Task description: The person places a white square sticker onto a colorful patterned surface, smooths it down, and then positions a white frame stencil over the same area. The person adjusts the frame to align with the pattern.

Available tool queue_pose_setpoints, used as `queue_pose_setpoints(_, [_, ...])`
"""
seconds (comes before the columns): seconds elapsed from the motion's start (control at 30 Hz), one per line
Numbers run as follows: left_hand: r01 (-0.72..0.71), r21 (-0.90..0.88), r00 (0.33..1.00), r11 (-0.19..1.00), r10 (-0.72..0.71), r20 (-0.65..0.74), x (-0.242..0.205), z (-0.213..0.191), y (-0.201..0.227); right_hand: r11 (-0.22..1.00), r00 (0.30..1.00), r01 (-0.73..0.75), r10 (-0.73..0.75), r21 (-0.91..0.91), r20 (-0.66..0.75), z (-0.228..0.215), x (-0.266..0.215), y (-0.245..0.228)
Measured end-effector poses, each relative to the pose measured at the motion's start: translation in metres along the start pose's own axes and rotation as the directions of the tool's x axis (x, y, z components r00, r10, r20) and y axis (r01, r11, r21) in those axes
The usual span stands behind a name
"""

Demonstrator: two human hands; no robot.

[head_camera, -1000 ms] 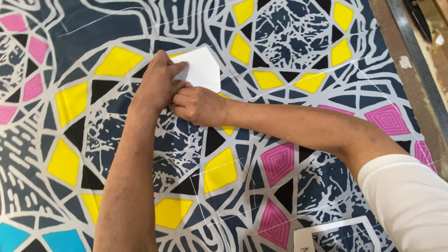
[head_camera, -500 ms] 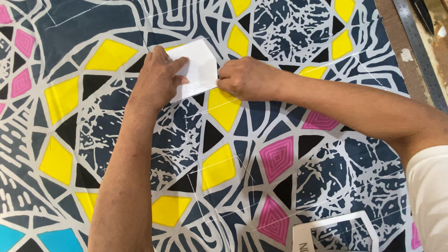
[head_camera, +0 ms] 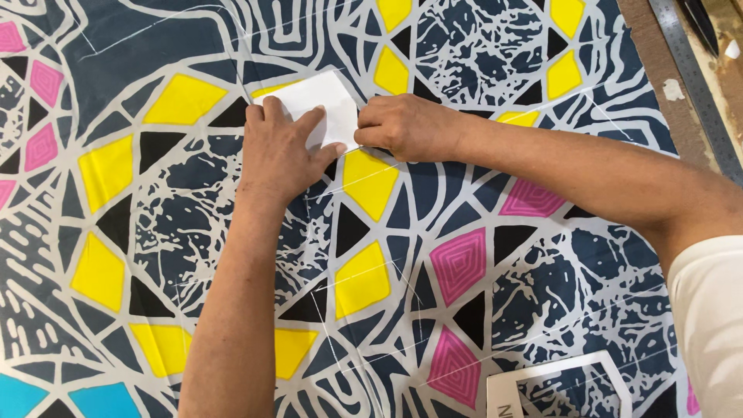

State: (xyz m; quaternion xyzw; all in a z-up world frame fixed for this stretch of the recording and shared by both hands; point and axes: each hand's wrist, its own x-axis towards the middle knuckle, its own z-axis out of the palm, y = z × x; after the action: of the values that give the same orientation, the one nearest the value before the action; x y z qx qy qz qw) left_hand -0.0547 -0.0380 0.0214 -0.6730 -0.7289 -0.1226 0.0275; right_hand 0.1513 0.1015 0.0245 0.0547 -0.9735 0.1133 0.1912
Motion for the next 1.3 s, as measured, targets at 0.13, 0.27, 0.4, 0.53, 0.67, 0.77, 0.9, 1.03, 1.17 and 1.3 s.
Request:
queue_pose_setpoints(0.13, [0.065, -0.011, 0.998, 0.998, -0.065, 0.006, 0.0, 0.002, 0.009, 0.998, 0.998, 0.051, -0.05, -0.025, 0.045, 0.005, 0.004, 0.005])
queue_pose_setpoints(0.27, [0.06, -0.024, 0.998, 0.998, -0.06, -0.015, -0.001, 0.002, 0.009, 0.99, 0.987, 0.136, -0.133, -0.036, 0.092, 0.005, 0.008, 0.008])
queue_pose_setpoints(0.4, [0.046, -0.023, 0.998, 0.999, -0.047, -0.052, -0.002, 0.004, 0.008, 0.974, 0.976, 0.2, -0.189, -0.103, 0.108, 0.003, 0.012, 0.008])
queue_pose_setpoints(0.53, [0.062, -0.04, 0.998, 0.997, -0.063, -0.025, -0.001, 0.005, 0.008, 0.941, 0.953, 0.287, -0.262, -0.177, 0.155, -0.001, 0.017, 0.015])
queue_pose_setpoints(0.67, [0.06, -0.029, 0.998, 0.998, -0.061, -0.025, -0.001, 0.004, 0.008, 0.895, 0.94, 0.336, -0.296, -0.292, 0.172, -0.008, 0.024, 0.033])
queue_pose_setpoints(0.77, [0.071, -0.016, 0.997, 0.997, -0.071, -0.002, 0.001, 0.003, 0.01, 0.903, 0.947, 0.307, -0.259, -0.3, 0.19, -0.011, 0.026, 0.048])
queue_pose_setpoints(0.9, [0.078, -0.001, 0.997, 0.997, -0.078, 0.021, 0.002, 0.003, 0.01, 0.966, 0.984, 0.179, -0.174, -0.189, 0.043, -0.007, 0.018, 0.055])
queue_pose_setpoints(1.03, [0.092, -0.005, 0.995, 0.996, -0.092, 0.041, 0.003, 0.001, 0.011, 0.998, 0.999, -0.038, 0.038, -0.058, -0.003, 0.004, 0.011, 0.057])
queue_pose_setpoints(1.17, [0.145, -0.006, 0.984, 0.989, -0.143, 0.102, 0.006, -0.001, 0.014, 0.893, 0.91, -0.404, 0.415, 0.197, -0.016, 0.011, 0.014, 0.049])
queue_pose_setpoints(1.3, [0.106, -0.051, 0.994, 0.993, -0.105, 0.028, 0.003, 0.007, 0.009, 0.654, 0.742, -0.629, 0.666, 0.421, 0.074, 0.009, 0.017, 0.039])
